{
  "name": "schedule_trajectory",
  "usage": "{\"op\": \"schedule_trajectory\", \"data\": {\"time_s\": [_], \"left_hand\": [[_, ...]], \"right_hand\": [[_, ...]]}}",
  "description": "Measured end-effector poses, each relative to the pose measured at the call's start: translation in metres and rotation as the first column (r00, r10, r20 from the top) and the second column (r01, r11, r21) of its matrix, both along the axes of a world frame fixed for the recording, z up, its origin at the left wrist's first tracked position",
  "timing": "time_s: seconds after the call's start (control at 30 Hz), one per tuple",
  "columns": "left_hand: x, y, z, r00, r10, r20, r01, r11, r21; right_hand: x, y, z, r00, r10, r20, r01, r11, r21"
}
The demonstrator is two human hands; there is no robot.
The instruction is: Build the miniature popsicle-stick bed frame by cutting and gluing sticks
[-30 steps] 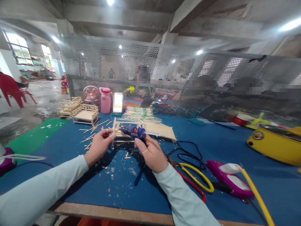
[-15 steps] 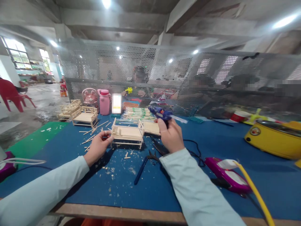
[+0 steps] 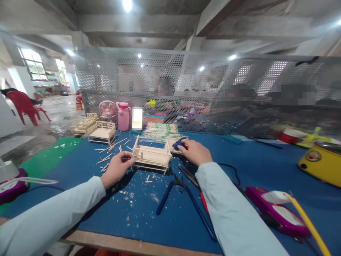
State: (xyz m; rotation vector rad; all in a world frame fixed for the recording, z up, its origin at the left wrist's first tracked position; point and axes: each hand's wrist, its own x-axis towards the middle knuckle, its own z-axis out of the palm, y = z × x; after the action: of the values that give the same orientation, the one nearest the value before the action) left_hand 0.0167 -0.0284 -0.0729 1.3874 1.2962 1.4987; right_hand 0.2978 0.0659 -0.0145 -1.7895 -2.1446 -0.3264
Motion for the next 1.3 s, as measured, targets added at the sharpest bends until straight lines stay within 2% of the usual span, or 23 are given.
{"op": "schedule_trajectory", "data": {"time_s": [0.1,0.17,0.27,0.33,0.4,0.47,0.57,0.67,0.9,1.13,1.3], "left_hand": [[0.001,0.001,0.0,1.0,0.008,0.018,-0.008,1.0,0.009],[0.001,0.001,0.0,0.999,0.011,0.033,-0.011,1.0,0.014],[0.001,0.0,0.002,0.998,-0.003,0.057,0.001,1.0,0.027],[0.001,0.0,0.004,0.997,-0.014,0.078,0.011,0.999,0.04],[0.0,-0.001,0.006,0.995,-0.018,0.097,0.013,0.999,0.052],[-0.002,0.0,0.007,0.994,-0.015,0.11,0.009,0.998,0.056],[-0.005,0.002,0.007,0.994,-0.005,0.113,0.0,0.999,0.041],[-0.009,0.004,0.007,0.995,-0.005,0.103,0.003,1.0,0.023],[-0.01,0.003,0.007,0.997,-0.007,0.076,0.006,1.0,0.016],[-0.008,0.005,0.002,0.999,-0.015,0.048,0.014,1.0,0.027],[-0.006,0.004,0.001,0.999,-0.027,0.03,0.025,0.999,0.036]], "right_hand": [[-0.005,-0.005,0.005,1.0,0.006,-0.023,-0.004,0.997,0.073],[-0.013,-0.014,0.012,0.993,0.024,-0.116,-0.001,0.981,0.194],[-0.035,-0.039,0.024,0.909,0.209,-0.362,-0.032,0.898,0.439],[-0.055,-0.056,0.03,0.832,0.36,-0.423,-0.11,0.854,0.509],[-0.074,-0.067,0.033,0.792,0.451,-0.411,-0.233,0.847,0.479],[-0.088,-0.068,0.035,0.778,0.484,-0.401,-0.336,0.86,0.384],[-0.099,-0.059,0.039,0.765,0.483,-0.425,-0.462,0.872,0.16],[-0.103,-0.048,0.043,0.755,0.485,-0.441,-0.536,0.844,0.011],[-0.108,-0.052,0.037,0.76,0.483,-0.436,-0.521,0.853,0.038],[-0.124,-0.043,0.046,0.775,0.493,-0.395,-0.517,0.854,0.051],[-0.123,-0.048,0.047,0.777,0.499,-0.384,-0.508,0.857,0.084]]}}
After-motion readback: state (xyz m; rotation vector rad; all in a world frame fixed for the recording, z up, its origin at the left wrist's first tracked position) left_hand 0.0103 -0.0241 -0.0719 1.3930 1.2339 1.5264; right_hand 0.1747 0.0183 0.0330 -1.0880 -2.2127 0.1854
